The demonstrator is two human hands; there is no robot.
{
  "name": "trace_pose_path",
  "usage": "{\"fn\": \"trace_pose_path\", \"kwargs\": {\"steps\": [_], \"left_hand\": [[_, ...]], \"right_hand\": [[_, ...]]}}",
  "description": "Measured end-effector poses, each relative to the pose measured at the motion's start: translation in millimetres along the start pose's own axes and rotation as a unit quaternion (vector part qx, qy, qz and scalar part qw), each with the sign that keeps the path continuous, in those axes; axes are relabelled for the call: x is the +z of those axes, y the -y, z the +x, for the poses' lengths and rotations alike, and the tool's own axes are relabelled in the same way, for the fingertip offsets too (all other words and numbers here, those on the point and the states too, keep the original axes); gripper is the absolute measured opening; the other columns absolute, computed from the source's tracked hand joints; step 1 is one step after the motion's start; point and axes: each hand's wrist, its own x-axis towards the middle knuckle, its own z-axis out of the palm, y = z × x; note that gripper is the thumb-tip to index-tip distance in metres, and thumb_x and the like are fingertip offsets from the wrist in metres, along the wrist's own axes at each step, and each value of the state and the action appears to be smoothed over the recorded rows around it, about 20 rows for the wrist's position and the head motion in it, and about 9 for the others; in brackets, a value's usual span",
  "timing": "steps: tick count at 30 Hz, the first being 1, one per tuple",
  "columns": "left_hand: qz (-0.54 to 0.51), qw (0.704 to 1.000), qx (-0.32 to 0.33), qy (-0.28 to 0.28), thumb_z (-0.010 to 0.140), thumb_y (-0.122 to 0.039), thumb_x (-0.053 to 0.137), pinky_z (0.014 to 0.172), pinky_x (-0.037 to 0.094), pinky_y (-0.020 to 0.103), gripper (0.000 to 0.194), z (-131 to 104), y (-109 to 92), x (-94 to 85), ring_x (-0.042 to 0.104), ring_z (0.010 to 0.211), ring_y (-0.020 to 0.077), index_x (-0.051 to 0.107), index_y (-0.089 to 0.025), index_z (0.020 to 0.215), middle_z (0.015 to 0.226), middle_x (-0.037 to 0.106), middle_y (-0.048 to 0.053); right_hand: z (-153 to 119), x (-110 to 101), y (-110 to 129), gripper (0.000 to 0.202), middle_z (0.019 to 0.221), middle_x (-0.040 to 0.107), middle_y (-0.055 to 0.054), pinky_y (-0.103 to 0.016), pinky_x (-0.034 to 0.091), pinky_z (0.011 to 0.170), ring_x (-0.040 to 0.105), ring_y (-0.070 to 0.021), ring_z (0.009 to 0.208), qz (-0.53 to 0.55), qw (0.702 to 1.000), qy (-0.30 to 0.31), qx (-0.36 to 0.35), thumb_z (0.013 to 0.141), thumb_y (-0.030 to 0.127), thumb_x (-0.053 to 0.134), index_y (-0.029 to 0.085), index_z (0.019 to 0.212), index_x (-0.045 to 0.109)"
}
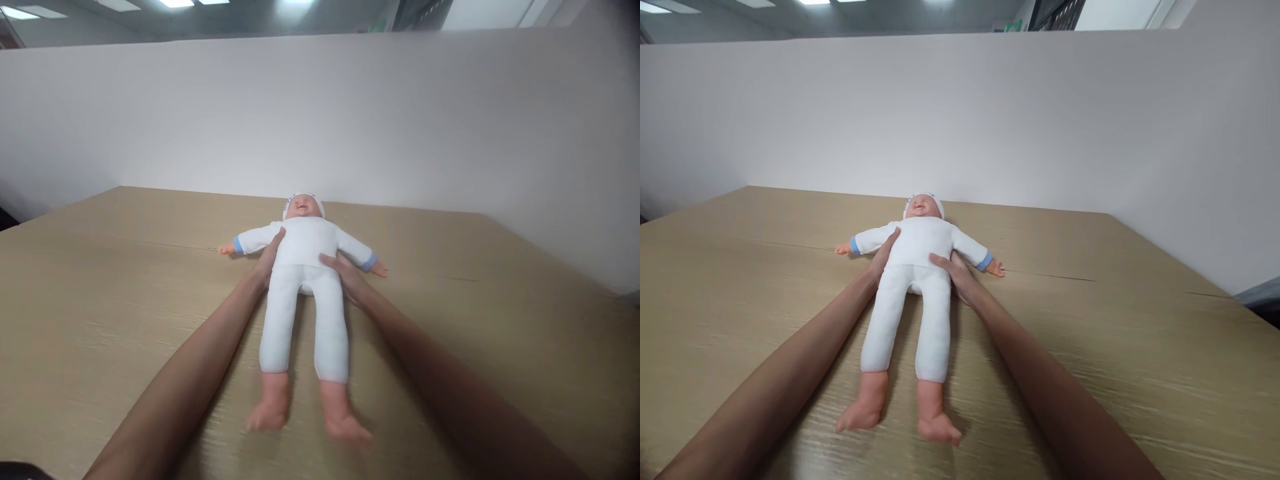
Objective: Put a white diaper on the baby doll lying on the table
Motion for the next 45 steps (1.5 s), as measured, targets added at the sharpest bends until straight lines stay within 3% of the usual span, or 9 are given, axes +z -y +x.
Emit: {"fn": "trace_pose_path", "kwargs": {"steps": [6, 10, 16, 22, 28, 34, 39, 45], "left_hand": [[0.000, 1.000, 0.010, -0.016, 0.113, -0.055, 0.052, 0.131, 0.047, 0.045, 0.071, -2, -1, 1.9, 0.070, 0.143, 0.0320, 0.054, -0.007, 0.165, 0.147, 0.075, 0.020], [0.018, 0.999, 0.034, -0.027, 0.111, -0.053, 0.059, 0.130, 0.049, 0.044, 0.068, -3, 0, 1.2, 0.066, 0.148, 0.0321, 0.057, -0.009, 0.162, 0.152, 0.071, 0.018], [0.018, 0.999, 0.029, -0.037, 0.110, -0.047, 0.064, 0.131, 0.047, 0.046, 0.058, -1, 1, -1.6, 0.068, 0.145, 0.0348, 0.065, -0.008, 0.152, 0.144, 0.077, 0.017], [-0.011, 0.998, 0.026, -0.061, 0.110, -0.043, 0.065, 0.132, 0.047, 0.046, 0.051, 6, 2, -6.0, 0.071, 0.140, 0.0349, 0.070, -0.006, 0.144, 0.139, 0.079, 0.020], [0.002, 0.999, 0.026, -0.037, 0.113, -0.049, 0.059, 0.130, 0.047, 0.041, 0.058, 5, 2, -3.8, 0.068, 0.143, 0.0331, 0.065, -0.006, 0.151, 0.143, 0.077, 0.020], [0.036, 0.998, 0.045, -0.035, 0.111, -0.056, 0.060, 0.130, 0.046, 0.044, 0.068, 10, 6, -15.2, 0.064, 0.148, 0.0354, 0.063, -0.004, 0.155, 0.146, 0.075, 0.023], [0.080, 0.994, 0.075, -0.001, 0.106, -0.055, 0.070, 0.132, 0.043, 0.050, 0.071, -6, 9, -19.9, 0.063, 0.148, 0.0380, 0.060, -0.009, 0.159, 0.147, 0.074, 0.020], [0.104, 0.988, 0.111, 0.011, 0.105, -0.047, 0.074, 0.133, 0.042, 0.055, 0.071, -40, 15, -18.7, 0.059, 0.152, 0.0387, 0.052, -0.017, 0.166, 0.163, 0.063, 0.017]], "right_hand": [[1, 1, -1, 0.078, 0.153, 0.072, -0.012, -0.047, 0.060, 0.118, 0.070, -0.0363, 0.137, -0.025, 0.999, -0.004, -0.024, 0.076, 0.038, 0.096, 0.022, 0.146, 0.065], [5, -1, -3, 0.079, 0.154, 0.071, -0.011, -0.047, 0.060, 0.117, 0.070, -0.0353, 0.138, -0.020, 0.999, -0.005, -0.032, 0.074, 0.037, 0.096, 0.022, 0.146, 0.066], [11, -7, -1, 0.071, 0.145, 0.076, -0.010, -0.047, 0.057, 0.122, 0.070, -0.0332, 0.139, -0.007, 1.000, 0.006, -0.005, 0.074, 0.038, 0.098, 0.022, 0.137, 0.070], [12, -10, -12, 0.059, 0.137, 0.080, -0.006, -0.042, 0.063, 0.112, 0.077, -0.0297, 0.127, -0.017, 0.998, -0.060, -0.034, 0.080, 0.047, 0.094, 0.024, 0.131, 0.073], [8, -10, -14, 0.066, 0.137, 0.081, -0.005, -0.039, 0.066, 0.105, 0.079, -0.0283, 0.121, -0.021, 0.998, -0.041, -0.046, 0.080, 0.046, 0.094, 0.024, 0.138, 0.070], [12, -12, -16, 0.064, 0.128, 0.083, -0.005, -0.034, 0.069, 0.090, 0.080, -0.0272, 0.111, -0.023, 0.997, -0.052, -0.043, 0.078, 0.040, 0.094, 0.024, 0.135, 0.071], [15, -13, -19, 0.063, 0.131, 0.082, -0.007, -0.035, 0.070, 0.088, 0.080, -0.0281, 0.111, -0.025, 0.997, -0.065, -0.043, 0.076, 0.039, 0.095, 0.023, 0.133, 0.071], [11, -9, -15, 0.066, 0.137, 0.079, -0.011, -0.036, 0.070, 0.094, 0.079, -0.0289, 0.117, -0.043, 0.996, -0.065, -0.051, 0.079, 0.041, 0.094, 0.019, 0.136, 0.068]]}}
